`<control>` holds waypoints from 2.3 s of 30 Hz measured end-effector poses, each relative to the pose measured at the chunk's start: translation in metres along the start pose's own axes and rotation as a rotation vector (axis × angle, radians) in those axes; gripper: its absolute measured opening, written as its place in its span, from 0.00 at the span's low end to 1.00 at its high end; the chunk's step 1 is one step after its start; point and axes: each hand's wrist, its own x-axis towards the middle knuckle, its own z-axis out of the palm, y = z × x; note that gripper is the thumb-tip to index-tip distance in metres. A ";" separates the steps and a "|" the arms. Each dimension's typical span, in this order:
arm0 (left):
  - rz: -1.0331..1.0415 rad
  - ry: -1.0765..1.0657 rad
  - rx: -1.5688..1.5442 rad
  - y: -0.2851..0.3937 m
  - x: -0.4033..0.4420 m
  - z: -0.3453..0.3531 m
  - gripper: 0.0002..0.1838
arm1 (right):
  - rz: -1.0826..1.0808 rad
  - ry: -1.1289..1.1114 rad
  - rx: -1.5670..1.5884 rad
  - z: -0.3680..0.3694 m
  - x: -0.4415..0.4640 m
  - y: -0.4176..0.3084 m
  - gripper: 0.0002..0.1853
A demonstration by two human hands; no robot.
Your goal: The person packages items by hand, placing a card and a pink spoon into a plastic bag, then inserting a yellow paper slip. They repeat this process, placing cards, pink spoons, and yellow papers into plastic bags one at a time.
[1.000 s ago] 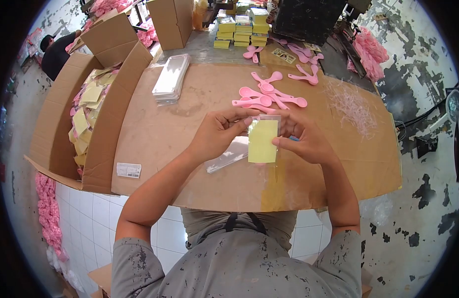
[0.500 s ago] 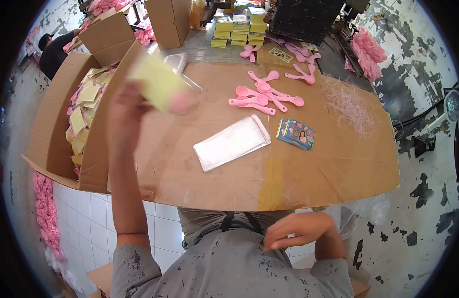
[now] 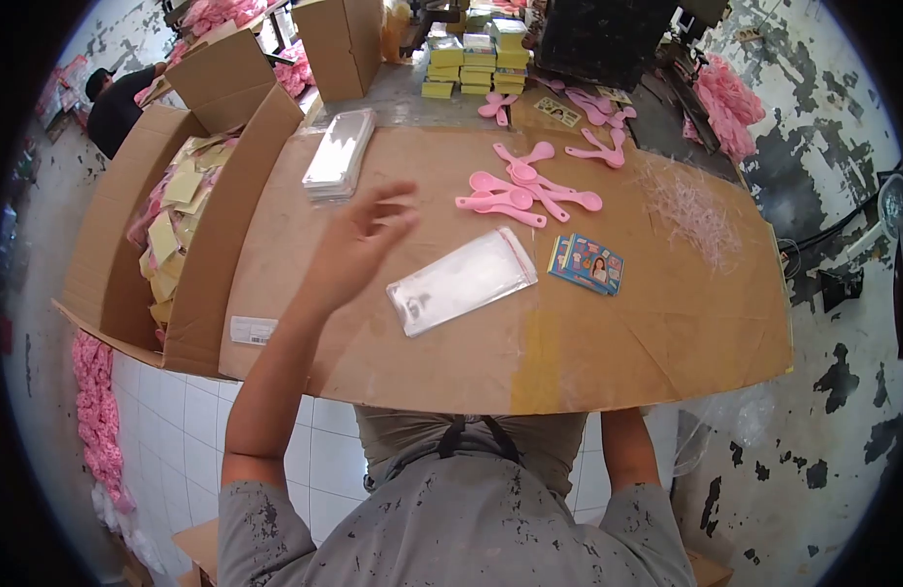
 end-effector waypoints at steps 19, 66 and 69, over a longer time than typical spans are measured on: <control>0.008 -0.212 0.414 -0.041 0.026 0.063 0.18 | 0.010 -0.984 0.103 -0.190 -0.153 -0.083 0.19; -0.162 -0.292 -0.512 -0.025 0.020 0.056 0.16 | -0.655 -0.049 0.541 -0.224 0.093 -0.234 0.20; -0.078 -0.319 -0.492 -0.019 0.015 0.061 0.16 | -0.793 -0.074 0.449 -0.219 0.094 -0.239 0.20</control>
